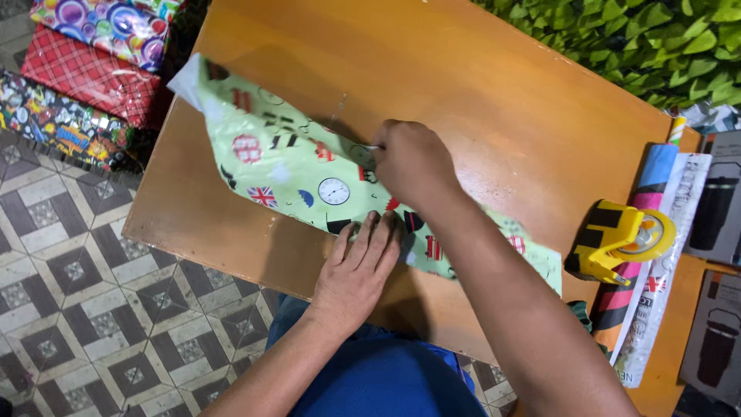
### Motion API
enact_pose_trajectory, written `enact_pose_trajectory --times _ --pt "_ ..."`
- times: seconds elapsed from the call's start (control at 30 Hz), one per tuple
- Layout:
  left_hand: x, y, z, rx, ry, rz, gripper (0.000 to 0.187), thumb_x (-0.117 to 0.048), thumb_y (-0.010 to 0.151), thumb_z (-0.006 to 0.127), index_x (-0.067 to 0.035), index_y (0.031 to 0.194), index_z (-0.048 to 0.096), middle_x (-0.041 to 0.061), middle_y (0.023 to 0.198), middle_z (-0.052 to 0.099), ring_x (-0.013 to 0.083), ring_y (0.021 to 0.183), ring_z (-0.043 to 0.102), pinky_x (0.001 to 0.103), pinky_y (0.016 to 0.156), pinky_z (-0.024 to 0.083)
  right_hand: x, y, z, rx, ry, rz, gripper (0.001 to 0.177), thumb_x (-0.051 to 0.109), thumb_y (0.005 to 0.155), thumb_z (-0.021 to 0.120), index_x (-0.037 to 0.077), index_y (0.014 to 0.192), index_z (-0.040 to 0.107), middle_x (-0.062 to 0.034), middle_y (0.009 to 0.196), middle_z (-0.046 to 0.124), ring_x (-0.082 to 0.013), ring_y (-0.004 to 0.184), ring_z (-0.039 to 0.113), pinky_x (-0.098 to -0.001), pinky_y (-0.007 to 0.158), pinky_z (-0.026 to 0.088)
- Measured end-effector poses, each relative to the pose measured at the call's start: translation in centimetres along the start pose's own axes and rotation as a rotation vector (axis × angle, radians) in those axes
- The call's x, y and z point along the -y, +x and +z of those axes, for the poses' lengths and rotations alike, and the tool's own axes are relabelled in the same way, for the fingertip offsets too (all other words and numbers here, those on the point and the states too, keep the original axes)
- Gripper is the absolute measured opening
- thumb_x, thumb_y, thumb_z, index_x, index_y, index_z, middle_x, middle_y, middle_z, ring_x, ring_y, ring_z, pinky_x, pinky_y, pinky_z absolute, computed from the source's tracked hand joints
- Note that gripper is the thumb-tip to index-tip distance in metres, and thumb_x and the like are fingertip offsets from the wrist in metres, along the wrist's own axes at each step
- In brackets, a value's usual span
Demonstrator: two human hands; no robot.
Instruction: The person wipes a sheet of patterned wrapping paper and a small product box with a green cloth, then places the box on the paper and folds the paper around it. The clip ends before the gift is fully wrapped or taped.
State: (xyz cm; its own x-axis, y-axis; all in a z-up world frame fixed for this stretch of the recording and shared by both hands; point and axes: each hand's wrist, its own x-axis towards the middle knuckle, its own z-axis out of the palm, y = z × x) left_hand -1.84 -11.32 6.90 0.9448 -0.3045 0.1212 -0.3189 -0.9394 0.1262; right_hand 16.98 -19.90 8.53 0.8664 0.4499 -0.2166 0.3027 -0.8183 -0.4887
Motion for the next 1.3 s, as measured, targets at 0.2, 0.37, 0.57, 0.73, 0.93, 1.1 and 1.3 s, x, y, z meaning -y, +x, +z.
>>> enact_pose_trajectory --times 0.2,0.37,0.57,0.73,0.93,1.1,1.3 --pt "-1.2 -0.7 2.4 0.005 0.078 0.041 0.059 -0.025 0.090 0.052 0.000 0.143 0.057 0.019 0.150 0.048 0.0320 0.142 0.043 0.046 0.119 0.031 1.7 -2.3 0.9 -0.100 -0.052 0.027 0.008 0.008 0.092 0.062 0.006 0.089 0.068 -0.0195 0.082 0.072 -0.0398 0.076 0.070 -0.0485 0.070 0.056" --pt "-1.0 -3.3 3.7 0.015 -0.047 0.138 0.052 -0.025 0.086 0.054 -0.002 0.132 0.066 0.019 0.143 0.054 0.0333 0.138 0.045 0.051 0.118 0.030 2.8 -5.8 2.2 -0.243 -0.054 -0.064 0.009 0.010 0.093 0.065 0.001 0.091 0.066 -0.0182 0.084 0.071 -0.0376 0.074 0.071 -0.0467 0.064 0.056" --pt "0.1 -6.1 4.9 0.104 -0.235 0.275 0.040 -0.022 0.084 0.059 -0.001 0.116 0.071 0.019 0.129 0.061 0.0348 0.130 0.052 0.048 0.115 0.033 3.6 -10.8 4.8 -0.540 -0.064 -0.236 0.012 0.005 0.094 0.069 0.000 0.105 0.066 -0.0154 0.113 0.072 -0.0340 0.116 0.069 -0.0474 0.104 0.054" --pt "2.0 -7.8 2.9 -0.089 -0.330 0.269 0.029 -0.016 0.094 0.066 0.000 0.118 0.068 0.018 0.127 0.061 0.0328 0.125 0.056 0.046 0.107 0.037 3.3 -12.6 6.6 -0.576 -0.045 -0.265 0.017 0.001 0.094 0.069 -0.001 0.110 0.068 -0.0151 0.121 0.070 -0.0323 0.127 0.064 -0.0495 0.116 0.049" --pt "6.5 -4.4 -1.3 -0.133 -0.368 0.040 0.067 -0.019 0.082 0.066 0.006 0.142 0.049 0.021 0.149 0.050 0.0344 0.143 0.045 0.050 0.119 0.030 3.6 -13.3 7.4 -0.596 -0.013 -0.236 0.017 0.001 0.094 0.070 -0.001 0.111 0.068 -0.0142 0.125 0.067 -0.0325 0.130 0.062 -0.0501 0.117 0.048" --pt "8.0 -2.2 -3.0 0.012 -0.290 0.113 0.080 -0.024 0.078 0.066 0.006 0.149 0.043 0.020 0.158 0.041 0.0337 0.148 0.037 0.049 0.123 0.023 4.5 -13.8 7.1 -0.579 -0.026 -0.203 0.023 0.000 0.091 0.070 0.000 0.114 0.069 -0.0145 0.127 0.067 -0.0332 0.133 0.060 -0.0536 0.119 0.042" --pt "7.4 -2.2 -2.3 0.122 -0.074 0.145 0.077 -0.031 0.087 0.061 0.002 0.153 0.038 0.013 0.163 0.034 0.0295 0.151 0.030 0.047 0.123 0.021 3.9 -16.6 7.8 -0.510 0.002 -0.211 0.032 0.004 0.088 0.070 -0.001 0.120 0.068 -0.0167 0.133 0.065 -0.0351 0.138 0.055 -0.0587 0.120 0.032"
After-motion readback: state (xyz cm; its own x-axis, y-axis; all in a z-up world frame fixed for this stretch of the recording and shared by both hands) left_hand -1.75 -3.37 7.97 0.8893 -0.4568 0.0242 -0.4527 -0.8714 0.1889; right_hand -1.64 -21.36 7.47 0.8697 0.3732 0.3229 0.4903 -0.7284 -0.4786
